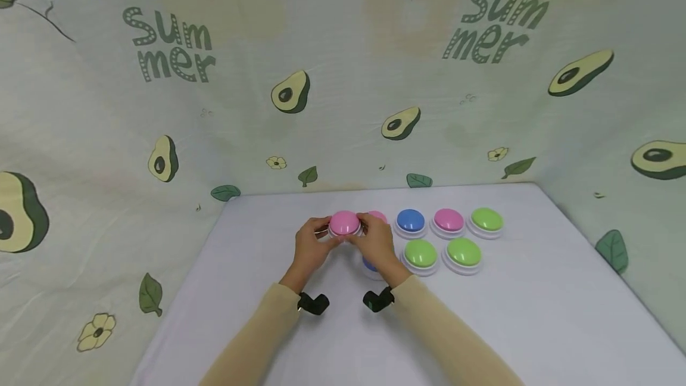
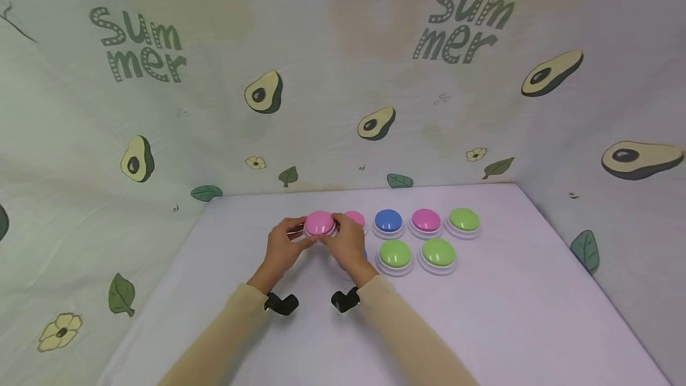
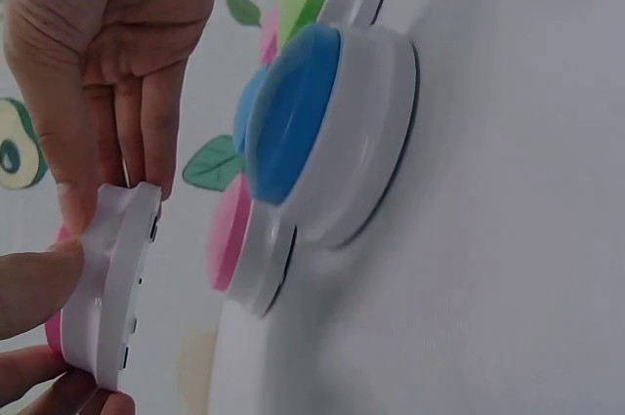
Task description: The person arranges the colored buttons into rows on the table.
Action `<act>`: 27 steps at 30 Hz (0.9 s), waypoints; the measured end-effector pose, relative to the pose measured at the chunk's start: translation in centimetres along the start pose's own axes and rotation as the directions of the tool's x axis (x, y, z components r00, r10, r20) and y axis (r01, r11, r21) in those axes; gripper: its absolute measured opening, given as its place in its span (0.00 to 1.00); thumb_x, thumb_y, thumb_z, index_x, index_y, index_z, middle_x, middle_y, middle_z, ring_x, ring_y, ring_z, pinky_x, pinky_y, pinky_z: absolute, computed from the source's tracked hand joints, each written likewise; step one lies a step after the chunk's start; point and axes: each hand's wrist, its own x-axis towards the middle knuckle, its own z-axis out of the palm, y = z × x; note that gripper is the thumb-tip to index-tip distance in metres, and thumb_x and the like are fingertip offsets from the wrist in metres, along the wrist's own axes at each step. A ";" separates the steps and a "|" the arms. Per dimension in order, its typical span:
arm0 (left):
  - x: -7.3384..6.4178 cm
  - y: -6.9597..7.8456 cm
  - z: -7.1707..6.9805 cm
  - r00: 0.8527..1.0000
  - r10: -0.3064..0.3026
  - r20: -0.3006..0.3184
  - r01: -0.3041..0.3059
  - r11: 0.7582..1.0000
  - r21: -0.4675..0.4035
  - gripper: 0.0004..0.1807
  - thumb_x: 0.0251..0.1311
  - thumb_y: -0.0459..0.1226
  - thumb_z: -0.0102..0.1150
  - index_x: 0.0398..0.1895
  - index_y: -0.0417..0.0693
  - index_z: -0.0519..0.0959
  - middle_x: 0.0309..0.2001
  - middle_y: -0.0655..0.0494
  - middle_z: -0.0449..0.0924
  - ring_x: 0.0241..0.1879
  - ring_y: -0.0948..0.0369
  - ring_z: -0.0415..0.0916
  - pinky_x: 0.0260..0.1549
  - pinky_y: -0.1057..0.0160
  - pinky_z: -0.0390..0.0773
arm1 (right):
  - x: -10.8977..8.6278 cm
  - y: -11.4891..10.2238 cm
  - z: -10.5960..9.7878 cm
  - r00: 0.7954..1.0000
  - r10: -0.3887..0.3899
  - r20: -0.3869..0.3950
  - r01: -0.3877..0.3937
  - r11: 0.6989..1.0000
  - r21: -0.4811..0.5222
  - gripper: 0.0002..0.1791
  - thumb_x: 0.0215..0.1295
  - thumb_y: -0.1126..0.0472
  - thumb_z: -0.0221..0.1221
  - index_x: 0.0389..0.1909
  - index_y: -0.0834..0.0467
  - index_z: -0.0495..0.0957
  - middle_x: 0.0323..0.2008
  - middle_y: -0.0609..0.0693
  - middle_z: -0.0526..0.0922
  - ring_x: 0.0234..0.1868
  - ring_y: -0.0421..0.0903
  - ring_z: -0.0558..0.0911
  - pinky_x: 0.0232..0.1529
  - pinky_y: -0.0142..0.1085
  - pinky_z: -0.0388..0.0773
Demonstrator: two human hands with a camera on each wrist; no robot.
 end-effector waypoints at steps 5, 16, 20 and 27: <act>-0.1 1.1 3.1 1.000 0.029 0.003 -0.029 0.999 -0.018 0.31 0.54 0.29 0.79 0.62 0.32 0.80 0.53 0.42 0.80 0.57 0.46 0.82 0.62 0.50 0.82 | -0.4 1.1 -3.1 0.999 0.036 0.018 -0.036 0.999 0.009 0.33 0.62 0.65 0.75 0.66 0.71 0.76 0.62 0.66 0.82 0.63 0.61 0.82 0.63 0.51 0.81; -0.2 4.7 9.3 0.997 0.045 0.059 -0.041 0.996 -0.079 0.31 0.55 0.29 0.79 0.63 0.34 0.80 0.54 0.44 0.81 0.56 0.50 0.83 0.60 0.59 0.82 | -1.2 3.8 -9.7 0.998 0.052 -0.021 -0.053 0.998 -0.020 0.35 0.61 0.69 0.74 0.66 0.76 0.73 0.63 0.73 0.77 0.67 0.66 0.77 0.65 0.51 0.78; -0.9 5.9 11.5 0.994 0.042 0.101 -0.029 0.991 -0.127 0.30 0.56 0.27 0.77 0.63 0.32 0.79 0.58 0.43 0.81 0.59 0.50 0.82 0.61 0.60 0.81 | -1.7 5.4 -12.0 0.996 0.092 -0.007 -0.092 0.995 -0.036 0.36 0.63 0.68 0.72 0.69 0.75 0.70 0.66 0.73 0.75 0.69 0.66 0.75 0.67 0.52 0.76; -2.0 7.9 15.1 0.981 0.036 0.190 -0.004 0.986 -0.166 0.31 0.58 0.27 0.76 0.65 0.32 0.77 0.63 0.41 0.81 0.63 0.50 0.80 0.60 0.59 0.81 | -2.8 7.6 -15.7 0.987 0.162 -0.018 -0.163 0.986 -0.024 0.38 0.65 0.67 0.71 0.72 0.75 0.66 0.70 0.73 0.70 0.72 0.67 0.71 0.70 0.53 0.72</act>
